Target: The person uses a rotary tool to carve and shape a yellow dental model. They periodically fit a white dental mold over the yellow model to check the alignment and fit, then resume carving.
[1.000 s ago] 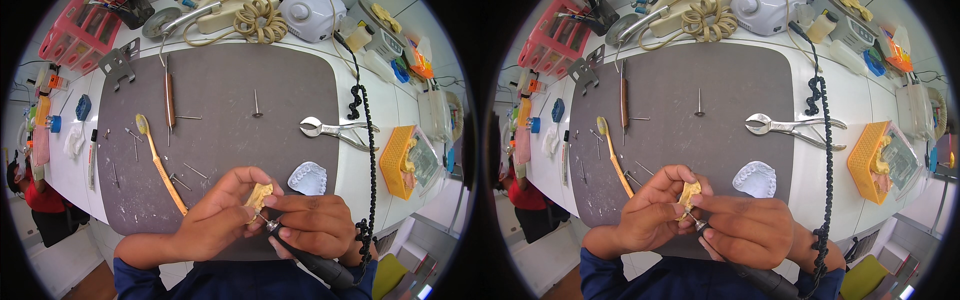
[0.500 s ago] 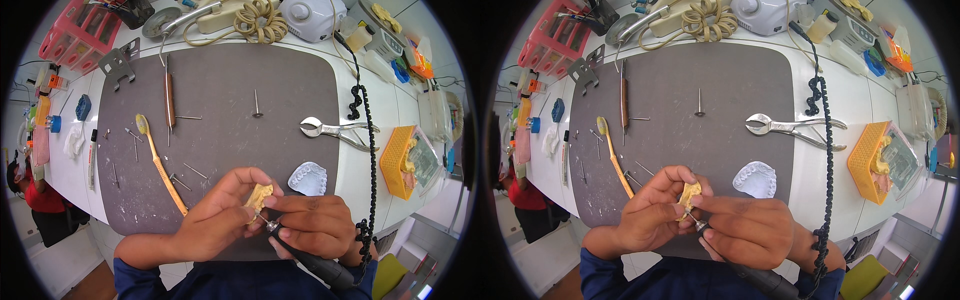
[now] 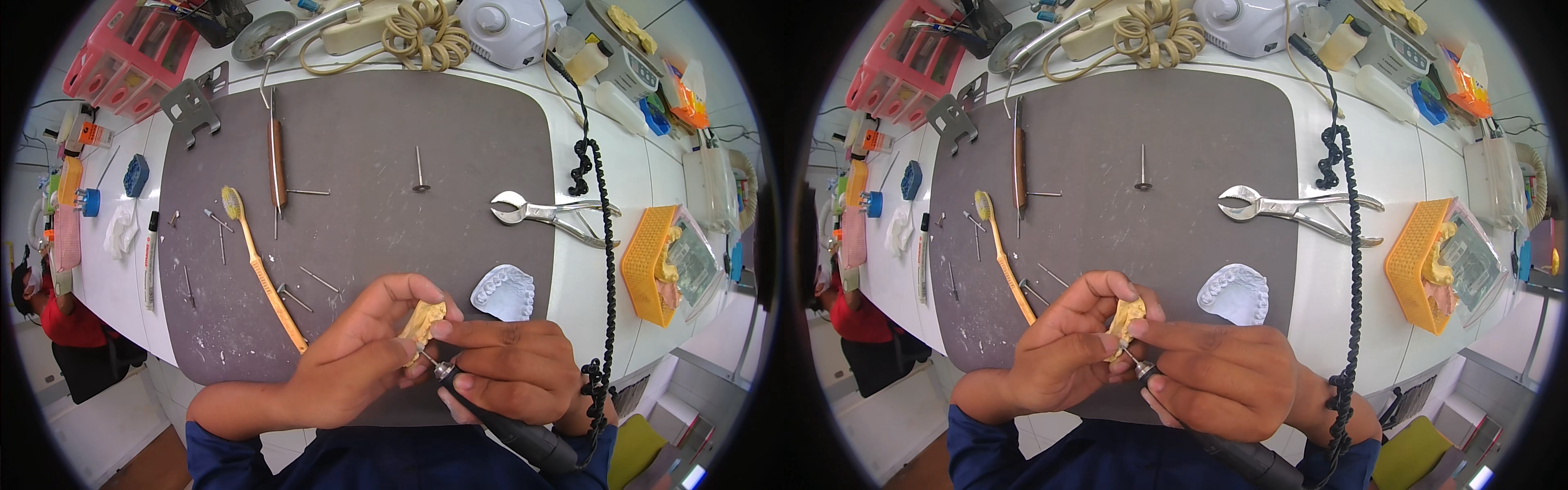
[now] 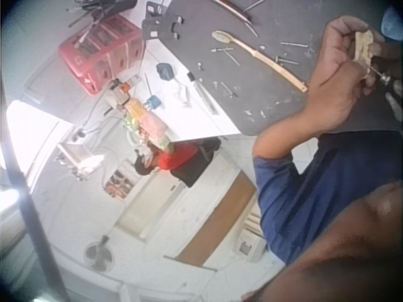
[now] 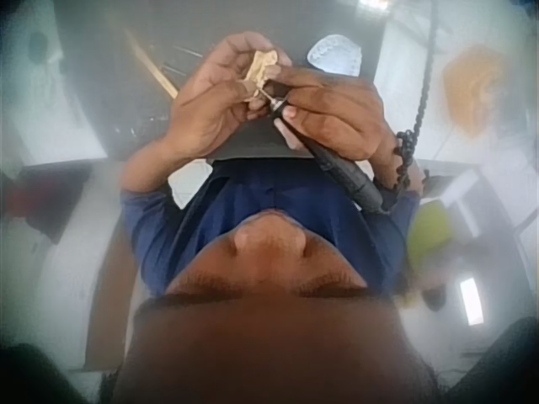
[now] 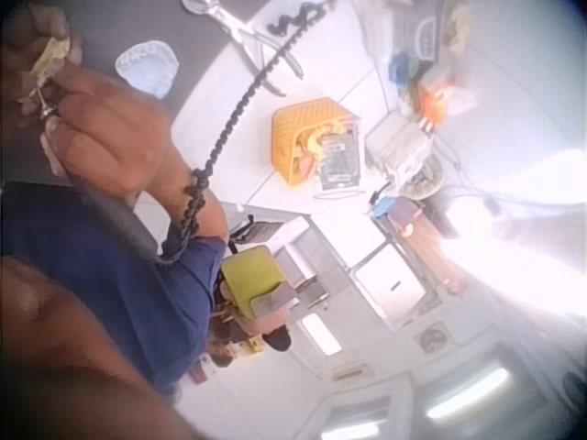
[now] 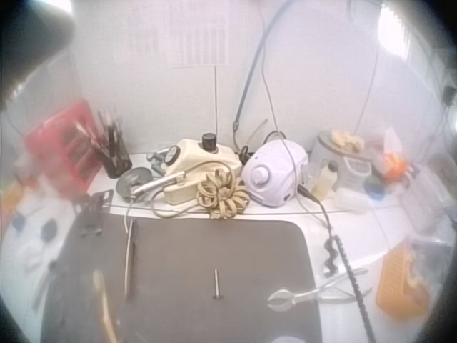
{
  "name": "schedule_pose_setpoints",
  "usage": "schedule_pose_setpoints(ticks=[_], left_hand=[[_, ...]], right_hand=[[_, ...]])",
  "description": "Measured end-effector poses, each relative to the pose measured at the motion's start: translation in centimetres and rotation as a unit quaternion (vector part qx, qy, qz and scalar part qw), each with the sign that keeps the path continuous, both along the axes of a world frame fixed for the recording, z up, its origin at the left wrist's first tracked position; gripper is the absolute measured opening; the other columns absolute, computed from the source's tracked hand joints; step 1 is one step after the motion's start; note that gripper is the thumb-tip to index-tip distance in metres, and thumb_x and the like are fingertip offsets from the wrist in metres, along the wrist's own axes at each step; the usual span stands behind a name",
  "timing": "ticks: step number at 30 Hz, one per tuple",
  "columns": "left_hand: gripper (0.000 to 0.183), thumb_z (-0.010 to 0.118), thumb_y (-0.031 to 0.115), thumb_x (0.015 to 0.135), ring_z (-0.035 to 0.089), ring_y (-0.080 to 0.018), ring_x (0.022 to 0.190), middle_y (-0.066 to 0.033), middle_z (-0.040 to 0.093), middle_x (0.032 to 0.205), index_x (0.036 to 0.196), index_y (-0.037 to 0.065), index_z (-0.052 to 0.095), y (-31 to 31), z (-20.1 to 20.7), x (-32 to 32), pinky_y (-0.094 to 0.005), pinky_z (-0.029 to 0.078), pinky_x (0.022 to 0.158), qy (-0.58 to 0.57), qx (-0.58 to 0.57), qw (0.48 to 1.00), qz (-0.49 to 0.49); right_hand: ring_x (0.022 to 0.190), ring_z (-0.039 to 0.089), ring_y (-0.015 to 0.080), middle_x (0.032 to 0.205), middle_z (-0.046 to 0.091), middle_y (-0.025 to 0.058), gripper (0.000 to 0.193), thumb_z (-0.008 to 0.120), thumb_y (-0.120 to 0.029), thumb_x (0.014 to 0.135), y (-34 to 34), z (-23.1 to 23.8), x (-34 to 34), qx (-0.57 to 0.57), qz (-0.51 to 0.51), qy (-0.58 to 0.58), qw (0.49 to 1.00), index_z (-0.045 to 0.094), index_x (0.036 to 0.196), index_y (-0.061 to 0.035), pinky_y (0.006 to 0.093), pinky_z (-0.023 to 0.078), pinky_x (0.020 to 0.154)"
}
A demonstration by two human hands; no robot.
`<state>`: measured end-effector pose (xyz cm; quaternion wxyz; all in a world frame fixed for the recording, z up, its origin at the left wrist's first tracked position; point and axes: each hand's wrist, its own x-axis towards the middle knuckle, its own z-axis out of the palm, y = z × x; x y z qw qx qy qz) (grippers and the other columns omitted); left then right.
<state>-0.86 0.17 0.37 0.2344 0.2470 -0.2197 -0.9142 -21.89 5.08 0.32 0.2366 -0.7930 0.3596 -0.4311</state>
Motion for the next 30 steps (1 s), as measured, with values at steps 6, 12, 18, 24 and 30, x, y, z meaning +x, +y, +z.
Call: schedule_pose_setpoints(ticks=[6, 12, 18, 24, 30], left_hand=[[0.039, 0.046, -0.001, 0.096, 0.045, -0.011, 0.085, -0.0123, 0.047, 0.128, 0.132, 0.011, 0.038, 0.0, 0.0, -0.02, -0.0252, 0.04, 0.074, -0.004, -0.006, 1.0, -0.002], [0.039, 0.045, -0.002, 0.096, 0.045, -0.0114, 0.086, -0.0126, 0.047, 0.128, 0.132, 0.01, 0.037, 0.0, -0.05, 0.0, -0.0253, 0.041, 0.073, -0.008, -0.015, 1.0, -0.002], [0.047, 0.038, -0.005, 0.091, 0.045, -0.0104, 0.087, -0.0088, 0.046, 0.129, 0.136, 0.007, 0.034, 0.03, -0.16, 0.01, -0.027, 0.041, 0.073, -0.018, -0.026, 0.999, -0.01], [0.047, 0.039, -0.004, 0.091, 0.045, -0.0103, 0.087, -0.009, 0.046, 0.129, 0.136, 0.007, 0.035, 0.0, 0.03, 0.02, -0.0266, 0.041, 0.073, -0.03, -0.026, 0.999, -0.011], [0.046, 0.039, -0.004, 0.091, 0.045, -0.0104, 0.086, -0.0094, 0.046, 0.129, 0.136, 0.007, 0.035, 0.02, -0.04, -0.03, -0.0263, 0.041, 0.073, -0.025, -0.035, 0.999, -0.011]], right_hand=[[0.091, 0.074, 0.0316, 0.074, 0.065, 0.0082, 0.013, 0.078, -0.002, 0.075, -0.06, -0.09, 0.34, -0.013, -0.014, -0.022, 1.0, 0.065, 0.078, -0.0011, 0.0294, 0.06, 0.062], [0.093, 0.074, 0.034, 0.08, 0.068, 0.0081, 0.028, 0.086, -0.009, 0.073, -0.03, 0.08, -0.02, 0.003, 0.003, 0.007, 1.0, 0.062, 0.086, -0.0044, 0.0332, 0.063, 0.066], [0.091, 0.074, 0.0312, 0.074, 0.065, 0.0081, 0.014, 0.078, -0.003, 0.075, -0.08, -0.19, 0.33, -0.019, -0.012, -0.015, 1.0, 0.065, 0.079, -0.0011, 0.0292, 0.06, 0.062], [0.093, 0.074, 0.0342, 0.079, 0.067, 0.0082, 0.027, 0.086, -0.008, 0.073, 0.03, -0.14, 0.04, -0.004, 0.002, 0.009, 1.0, 0.062, 0.086, -0.0045, 0.0329, 0.063, 0.065], [0.093, 0.074, 0.0341, 0.078, 0.067, 0.0077, 0.029, 0.086, -0.008, 0.072, 0.01, -0.05, 0.01, -0.004, 0.001, 0.01, 1.0, 0.061, 0.088, -0.0054, 0.0324, 0.062, 0.063]])
